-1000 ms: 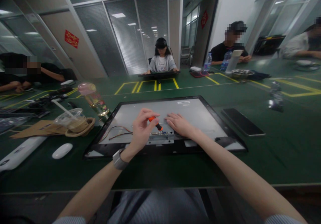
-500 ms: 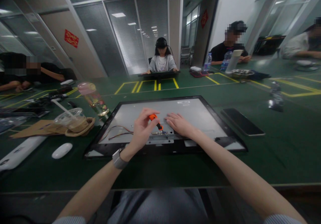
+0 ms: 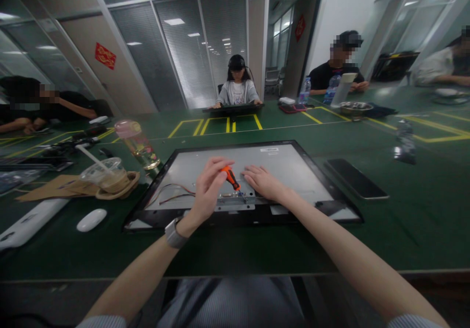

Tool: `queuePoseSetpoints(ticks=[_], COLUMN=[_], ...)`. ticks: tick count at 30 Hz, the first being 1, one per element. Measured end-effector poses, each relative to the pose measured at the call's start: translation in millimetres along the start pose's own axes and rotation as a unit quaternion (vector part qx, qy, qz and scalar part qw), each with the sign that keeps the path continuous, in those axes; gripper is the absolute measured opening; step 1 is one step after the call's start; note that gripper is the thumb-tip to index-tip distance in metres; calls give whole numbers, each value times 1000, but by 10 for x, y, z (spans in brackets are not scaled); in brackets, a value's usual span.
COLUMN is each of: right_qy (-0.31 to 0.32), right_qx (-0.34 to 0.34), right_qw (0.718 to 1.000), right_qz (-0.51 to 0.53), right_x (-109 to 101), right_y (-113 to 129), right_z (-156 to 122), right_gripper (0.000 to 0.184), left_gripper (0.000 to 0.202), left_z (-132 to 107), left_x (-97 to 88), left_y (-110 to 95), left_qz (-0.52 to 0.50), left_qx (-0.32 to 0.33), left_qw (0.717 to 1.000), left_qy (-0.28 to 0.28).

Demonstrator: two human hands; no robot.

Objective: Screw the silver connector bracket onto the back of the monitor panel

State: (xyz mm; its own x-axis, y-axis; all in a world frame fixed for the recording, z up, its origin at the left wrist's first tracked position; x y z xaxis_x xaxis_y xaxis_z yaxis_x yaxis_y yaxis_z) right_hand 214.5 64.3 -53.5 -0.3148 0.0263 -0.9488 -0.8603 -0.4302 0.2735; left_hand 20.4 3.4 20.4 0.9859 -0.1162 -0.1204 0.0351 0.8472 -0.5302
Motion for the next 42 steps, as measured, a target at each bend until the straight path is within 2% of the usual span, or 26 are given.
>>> queuePoseSetpoints(ticks=[4, 10, 16, 19, 24, 33, 39, 42], right_qy=[9, 18, 21, 10, 10, 17, 16, 6], right_qx=[12, 8, 10, 16, 15, 8, 14, 2], right_qw=[1000, 1000, 1000, 1000, 1000, 1000, 1000, 1000], right_qz=[7, 18, 7, 7, 0, 14, 3, 2], right_x=[27, -8, -9, 17, 29, -9, 24, 31], right_y=[-20, -2, 4, -11, -17, 1, -30, -39], right_z=[17, -1, 9, 23, 20, 1, 18, 14], right_gripper=[53, 52, 53, 54, 56, 53, 57, 56], left_gripper=[30, 15, 35, 36, 31, 14, 27, 25], left_z=[10, -7, -29, -22, -2, -19, -17, -18], left_x=[1, 16, -23, -29, -1, 14, -10, -12], left_y=[-17, 28, -8, -20, -42, 38, -6, -2], left_qz=[-10, 23, 21, 30, 43, 54, 26, 35], left_qx=[-11, 15, -14, -10, 18, 40, 9, 18], left_qw=[1000, 1000, 1000, 999, 999, 997, 1000, 999], left_qy=[17, -10, 13, 5, 7, -33, 9, 4])
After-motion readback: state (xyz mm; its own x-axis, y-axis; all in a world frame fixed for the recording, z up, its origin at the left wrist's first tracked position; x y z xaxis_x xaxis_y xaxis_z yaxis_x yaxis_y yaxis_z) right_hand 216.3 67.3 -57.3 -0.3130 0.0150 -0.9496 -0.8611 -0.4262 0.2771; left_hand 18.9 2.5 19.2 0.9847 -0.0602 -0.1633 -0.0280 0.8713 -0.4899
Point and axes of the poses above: each hand's wrist, its own z-axis towards the middle knuckle, its own x-axis out of the palm, y = z × x, the point moved 2 cm from there along z, towards the middle knuckle, and after that the axes turned 9 degrees about x, right-handed, at the moved point
